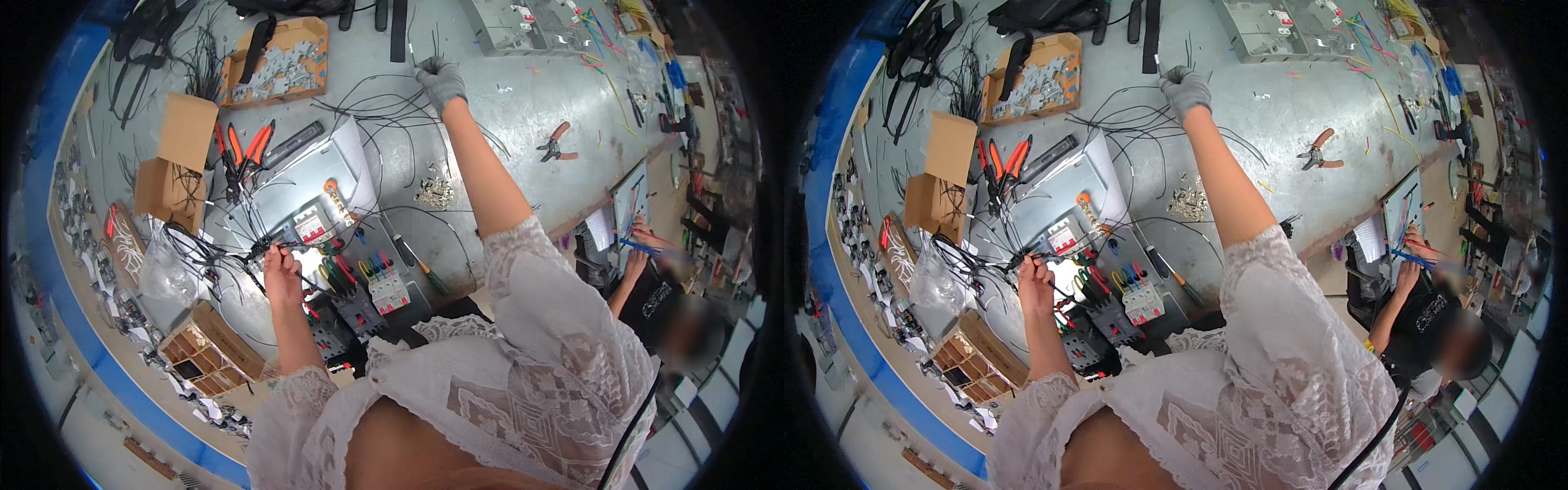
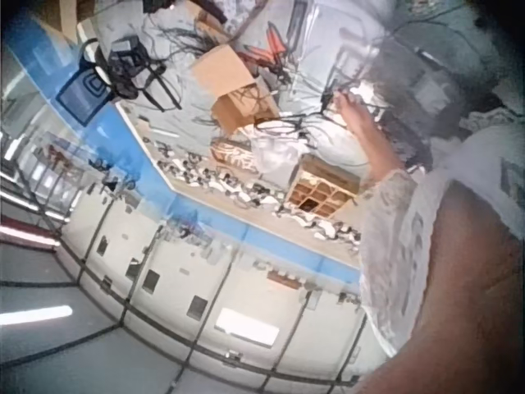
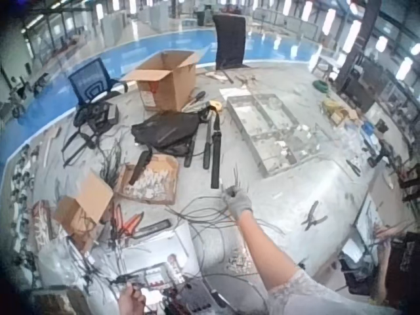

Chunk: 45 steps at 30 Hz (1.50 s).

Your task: The person strips wire insulation, inserts wires into terminal blocks, and secures connections using pliers and a screwdriver. The person also applies tape to bundle wires and organizes the wiring within the electrical panel.

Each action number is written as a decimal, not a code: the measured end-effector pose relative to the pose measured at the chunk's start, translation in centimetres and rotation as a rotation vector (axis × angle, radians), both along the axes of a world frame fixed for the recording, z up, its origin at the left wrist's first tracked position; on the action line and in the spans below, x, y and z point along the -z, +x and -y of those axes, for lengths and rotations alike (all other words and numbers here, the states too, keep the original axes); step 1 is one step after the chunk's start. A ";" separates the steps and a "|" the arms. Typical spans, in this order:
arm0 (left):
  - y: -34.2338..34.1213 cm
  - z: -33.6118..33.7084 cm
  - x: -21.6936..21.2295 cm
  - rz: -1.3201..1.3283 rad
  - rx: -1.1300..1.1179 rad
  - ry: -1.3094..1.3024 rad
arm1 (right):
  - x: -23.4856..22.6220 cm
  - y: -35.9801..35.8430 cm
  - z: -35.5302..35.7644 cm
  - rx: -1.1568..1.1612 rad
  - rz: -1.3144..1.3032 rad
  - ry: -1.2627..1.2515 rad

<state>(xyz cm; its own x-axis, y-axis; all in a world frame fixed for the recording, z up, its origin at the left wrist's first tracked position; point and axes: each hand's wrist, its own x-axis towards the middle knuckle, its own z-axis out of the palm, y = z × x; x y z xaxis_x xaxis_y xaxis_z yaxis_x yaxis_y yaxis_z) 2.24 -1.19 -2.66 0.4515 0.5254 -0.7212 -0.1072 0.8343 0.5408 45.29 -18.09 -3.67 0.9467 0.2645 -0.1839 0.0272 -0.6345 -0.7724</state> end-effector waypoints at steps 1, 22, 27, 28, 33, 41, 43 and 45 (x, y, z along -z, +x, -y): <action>-0.1 0.1 0.2 0.001 -0.010 -0.003 | -1.4 -1.5 0.0 -0.044 0.031 0.066; -0.4 -0.3 1.0 0.148 -0.021 -0.105 | -5.5 -34.6 -12.6 -0.632 0.052 -0.269; -0.8 -1.4 1.3 0.104 0.060 -0.101 | -4.9 -35.8 -12.1 -0.696 0.182 -0.327; -0.9 -1.5 1.1 0.104 0.066 -0.086 | -5.4 -36.2 -12.1 -0.707 0.203 -0.330; -0.7 -1.5 -0.1 0.026 0.093 -0.039 | -6.6 -35.6 -11.7 -0.719 0.093 -0.287; -0.8 -1.2 -0.1 -0.030 0.146 0.052 | -6.3 -33.8 -12.1 -0.704 0.161 -0.358; -0.8 -1.1 -0.3 -0.005 0.114 0.038 | -7.1 -33.5 -12.4 -0.749 0.064 -0.382; -0.9 -1.0 -0.3 0.011 0.098 0.036 | -7.1 -33.7 -12.4 -0.752 0.058 -0.361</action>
